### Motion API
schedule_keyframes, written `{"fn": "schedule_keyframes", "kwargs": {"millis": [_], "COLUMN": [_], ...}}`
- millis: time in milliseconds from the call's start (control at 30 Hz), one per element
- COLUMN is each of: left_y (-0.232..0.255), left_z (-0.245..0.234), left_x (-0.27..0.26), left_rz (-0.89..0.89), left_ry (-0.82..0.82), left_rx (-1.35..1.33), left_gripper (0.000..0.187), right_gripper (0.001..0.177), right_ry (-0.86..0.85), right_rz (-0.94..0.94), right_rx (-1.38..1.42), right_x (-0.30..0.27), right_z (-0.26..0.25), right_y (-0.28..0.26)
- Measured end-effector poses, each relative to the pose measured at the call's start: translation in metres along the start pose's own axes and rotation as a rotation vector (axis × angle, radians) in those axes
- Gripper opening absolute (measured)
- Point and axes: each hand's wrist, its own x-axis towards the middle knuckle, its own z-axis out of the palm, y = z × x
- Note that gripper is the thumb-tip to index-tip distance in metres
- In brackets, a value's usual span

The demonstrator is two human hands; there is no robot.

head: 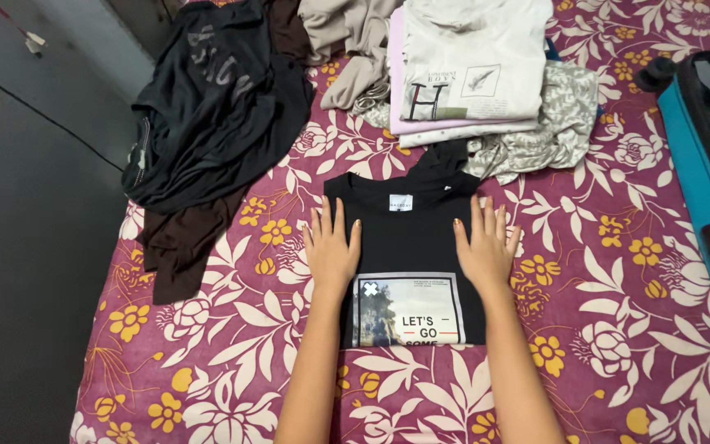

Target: The person folds a white shirt, a black t-shirt, and then a black pair of pants by hand on a bed.

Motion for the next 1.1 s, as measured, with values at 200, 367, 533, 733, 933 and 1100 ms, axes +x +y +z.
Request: {"fn": "schedule_keyframes", "kwargs": {"millis": [200,367,533,733,933,1100], "left_y": [0.02,0.029,0.022,0.032,0.045,0.043], "left_z": [-0.017,-0.02,-0.029,-0.035,-0.01,-0.012], "left_x": [-0.028,-0.055,-0.041,-0.053,-0.069,-0.067], "left_rz": [0.28,0.274,0.02,0.361,0.475,0.402], "left_ry": [0.133,-0.115,-0.133,0.071,-0.066,-0.057], "left_rx": [-0.011,-0.003,0.078,-0.015,0.006,-0.025], "left_gripper": [0.065,0.072,0.077,0.07,0.063,0.064], "right_gripper": [0.066,0.068,0.072,0.061,0.059,0.062], "right_ry": [0.22,-0.075,-0.126,0.065,-0.164,-0.009], "right_rz": [-0.165,-0.359,-0.053,-0.31,-0.428,-0.304], "right_rx": [-0.124,-0.011,-0.014,0.012,0.043,0.049], "right_x": [-0.022,-0.054,-0.054,-0.056,-0.06,-0.06], "right_z": [-0.005,-0.019,-0.032,-0.03,-0.031,-0.03], "right_y": [-0.015,-0.036,-0.023,-0.031,-0.048,-0.041]}}
